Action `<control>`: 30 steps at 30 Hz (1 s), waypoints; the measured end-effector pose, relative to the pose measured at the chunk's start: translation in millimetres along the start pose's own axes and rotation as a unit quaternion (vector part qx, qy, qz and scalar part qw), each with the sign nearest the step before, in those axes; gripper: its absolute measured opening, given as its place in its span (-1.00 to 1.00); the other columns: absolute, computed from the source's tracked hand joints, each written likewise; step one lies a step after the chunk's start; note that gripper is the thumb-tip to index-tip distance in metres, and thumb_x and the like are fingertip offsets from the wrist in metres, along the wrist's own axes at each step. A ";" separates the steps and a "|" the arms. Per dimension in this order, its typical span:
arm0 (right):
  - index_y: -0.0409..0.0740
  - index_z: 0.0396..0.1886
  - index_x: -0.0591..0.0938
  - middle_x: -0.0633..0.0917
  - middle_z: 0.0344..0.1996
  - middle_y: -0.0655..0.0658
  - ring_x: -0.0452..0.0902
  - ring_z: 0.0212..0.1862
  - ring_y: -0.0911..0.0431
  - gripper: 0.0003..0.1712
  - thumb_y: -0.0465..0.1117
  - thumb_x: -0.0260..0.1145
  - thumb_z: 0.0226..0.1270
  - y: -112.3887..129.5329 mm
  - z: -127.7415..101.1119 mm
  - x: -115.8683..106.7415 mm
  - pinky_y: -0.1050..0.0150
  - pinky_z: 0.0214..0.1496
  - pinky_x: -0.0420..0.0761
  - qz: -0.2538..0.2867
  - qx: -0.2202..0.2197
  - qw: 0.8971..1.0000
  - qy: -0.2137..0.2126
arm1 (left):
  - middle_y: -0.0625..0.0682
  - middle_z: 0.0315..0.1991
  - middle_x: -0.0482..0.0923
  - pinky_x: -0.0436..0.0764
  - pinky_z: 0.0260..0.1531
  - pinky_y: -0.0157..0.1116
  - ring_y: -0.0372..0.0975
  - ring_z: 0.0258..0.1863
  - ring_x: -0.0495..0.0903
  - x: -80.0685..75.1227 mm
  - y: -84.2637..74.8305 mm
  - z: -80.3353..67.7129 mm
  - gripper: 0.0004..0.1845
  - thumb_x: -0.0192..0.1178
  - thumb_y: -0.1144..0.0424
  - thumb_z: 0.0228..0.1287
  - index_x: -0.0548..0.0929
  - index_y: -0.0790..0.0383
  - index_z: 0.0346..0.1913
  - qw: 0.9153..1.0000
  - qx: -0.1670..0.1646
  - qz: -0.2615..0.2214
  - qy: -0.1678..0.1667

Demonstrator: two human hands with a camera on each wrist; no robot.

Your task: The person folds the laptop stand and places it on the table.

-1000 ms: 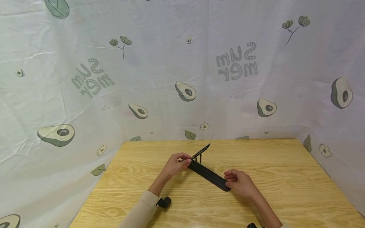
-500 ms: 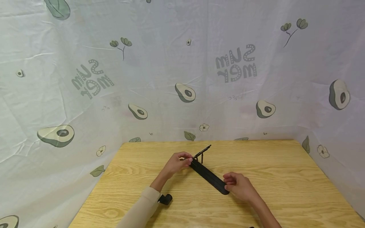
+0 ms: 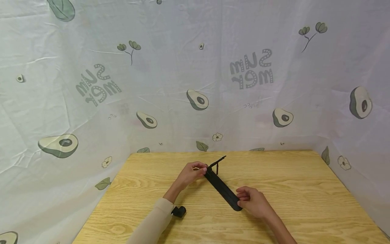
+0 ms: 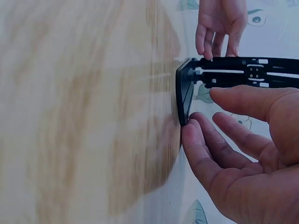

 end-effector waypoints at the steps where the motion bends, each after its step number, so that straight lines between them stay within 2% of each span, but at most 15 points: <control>1: -0.44 0.32 0.60 0.76 0.10 -0.31 0.73 0.08 -0.08 -0.47 -0.36 0.46 0.41 0.2 -0.1 0.9 0.22 0.01 0.77 0.002 0.001 1.000 0.000 | 0.22 0.06 0.74 0.79 0.15 0.00 -0.04 0.01 0.78 0.2 0.4 0.5 -0.75 0.32 0.21 0.57 0.77 0.32 0.09 1.000 0.000 -0.002 0.001; 8: -0.48 0.31 0.59 0.76 0.08 -0.34 0.74 0.08 -0.11 -0.46 -0.40 0.46 0.38 3.2 -2.8 6.6 0.28 -0.01 0.76 0.012 -0.009 1.000 0.003 | 0.22 0.11 0.73 0.78 0.18 -0.03 -0.13 0.02 0.77 1.0 1.7 3.8 -0.74 0.29 0.22 0.59 0.76 0.32 0.12 1.000 0.000 -0.008 0.016; 14: -0.47 0.24 0.63 0.79 0.04 -0.31 0.76 0.04 -0.09 -0.50 -0.41 0.49 0.33 4.8 -4.8 10.3 0.36 -0.03 0.75 0.004 -0.022 1.000 -0.011 | 0.17 0.19 0.70 0.77 0.20 -0.01 -0.06 0.07 0.75 1.9 2.9 6.1 -0.75 0.28 0.19 0.60 0.77 0.27 0.12 1.000 0.003 0.002 0.023; 22: -0.53 0.23 0.63 0.79 0.05 -0.35 0.78 0.05 -0.12 -0.51 -0.42 0.47 0.35 3.9 -4.5 14.3 0.25 0.00 0.80 0.001 -0.010 1.000 -0.016 | 0.23 0.23 0.67 0.76 0.22 0.01 0.10 0.13 0.73 3.0 5.2 9.2 -0.74 0.27 0.21 0.61 0.75 0.32 0.13 1.000 0.011 -0.008 0.027; 30: -0.52 0.23 0.64 0.79 0.06 -0.35 0.78 0.05 -0.12 -0.52 -0.42 0.47 0.36 3.8 -4.0 19.9 0.22 0.00 0.81 0.006 0.003 1.000 -0.015 | 0.24 0.19 0.68 0.74 0.25 0.01 0.12 0.13 0.73 3.2 7.5 11.9 -0.74 0.27 0.24 0.59 0.74 0.36 0.13 0.999 0.008 -0.022 0.033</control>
Point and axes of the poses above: each hand's wrist, its own z-axis towards the middle knuckle, its own x-axis out of the palm, y = z × x, the point moved 8 cm from there along z, towards the middle knuckle
